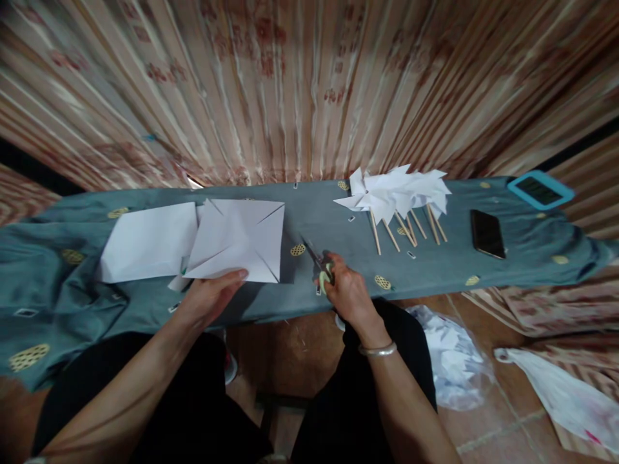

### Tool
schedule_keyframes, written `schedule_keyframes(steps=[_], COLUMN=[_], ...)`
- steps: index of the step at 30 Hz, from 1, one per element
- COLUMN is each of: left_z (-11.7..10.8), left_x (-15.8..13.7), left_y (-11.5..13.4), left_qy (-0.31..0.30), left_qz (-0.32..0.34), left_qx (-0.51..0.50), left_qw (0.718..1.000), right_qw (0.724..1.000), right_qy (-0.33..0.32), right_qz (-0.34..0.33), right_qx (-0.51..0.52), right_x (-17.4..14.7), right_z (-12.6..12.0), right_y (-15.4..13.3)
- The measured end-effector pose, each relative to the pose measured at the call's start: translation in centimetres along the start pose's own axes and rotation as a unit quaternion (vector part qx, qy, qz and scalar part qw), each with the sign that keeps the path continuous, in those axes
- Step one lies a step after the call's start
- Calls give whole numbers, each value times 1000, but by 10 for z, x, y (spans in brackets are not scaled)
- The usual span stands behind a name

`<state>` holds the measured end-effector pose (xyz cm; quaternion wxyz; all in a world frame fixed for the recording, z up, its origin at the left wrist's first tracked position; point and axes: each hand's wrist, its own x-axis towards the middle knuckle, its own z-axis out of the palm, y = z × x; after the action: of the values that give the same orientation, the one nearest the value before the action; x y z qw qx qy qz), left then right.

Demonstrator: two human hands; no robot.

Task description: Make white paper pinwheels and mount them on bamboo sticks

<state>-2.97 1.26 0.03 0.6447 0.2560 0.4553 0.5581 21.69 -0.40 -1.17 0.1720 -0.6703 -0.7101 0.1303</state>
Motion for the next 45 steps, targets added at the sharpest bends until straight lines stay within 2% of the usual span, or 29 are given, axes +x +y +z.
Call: schedule_keyframes(steps=[3,6,9,16,19,22,24,27,29,32,34,35,37,38,41,45], left_z=[5,7,7,1,-3,-2,3,17,25,34,37,38,39,39,38,33], left_x=[-2,-3,-8,-43,-53,-51,-47,-53,-66,-86,-89,-85,-71,-62,-37,-22], left_y=[-1,-11,-20,-26,-32,-36,-38,-43,-50,-61,-61,-59,-50,-46,-34,-30], left_qy=[-22,2,24,34,4,-44,-37,-6,-72,-203,-235,-229,-144,-98,-51,-97], left_qz=[-22,-42,-77,-151,-180,-233,-260,-261,-291,-336,-282,-227,-90,-38,-4,6], left_qx=[-39,-69,-74,-68,-22,17,-21,-119,-132,-48,8,32,75,93,102,113], left_qw=[999,997,994,986,983,971,965,958,945,918,930,946,983,990,993,989], right_qw=[994,984,978,982,985,987,988,986,985,983,982,981,984,986,992,988], right_qy=[4,6,7,21,21,27,29,27,23,16,17,19,24,27,24,6], right_qz=[13,29,39,50,51,52,57,71,78,78,72,65,42,25,-54,-151], right_qx=[-105,-177,-203,-184,-166,-149,-144,-146,-150,-163,-176,-180,-173,-161,-109,-43], right_x=[2,6,11,18,21,23,26,31,34,36,33,29,20,15,-1,-19], right_z=[-1,-4,-7,-6,-5,-3,-3,-1,-1,-1,-2,-3,-5,-5,-3,2], right_y=[4,8,9,9,6,0,-3,-5,-5,-5,-7,-9,-15,-20,-39,-59])
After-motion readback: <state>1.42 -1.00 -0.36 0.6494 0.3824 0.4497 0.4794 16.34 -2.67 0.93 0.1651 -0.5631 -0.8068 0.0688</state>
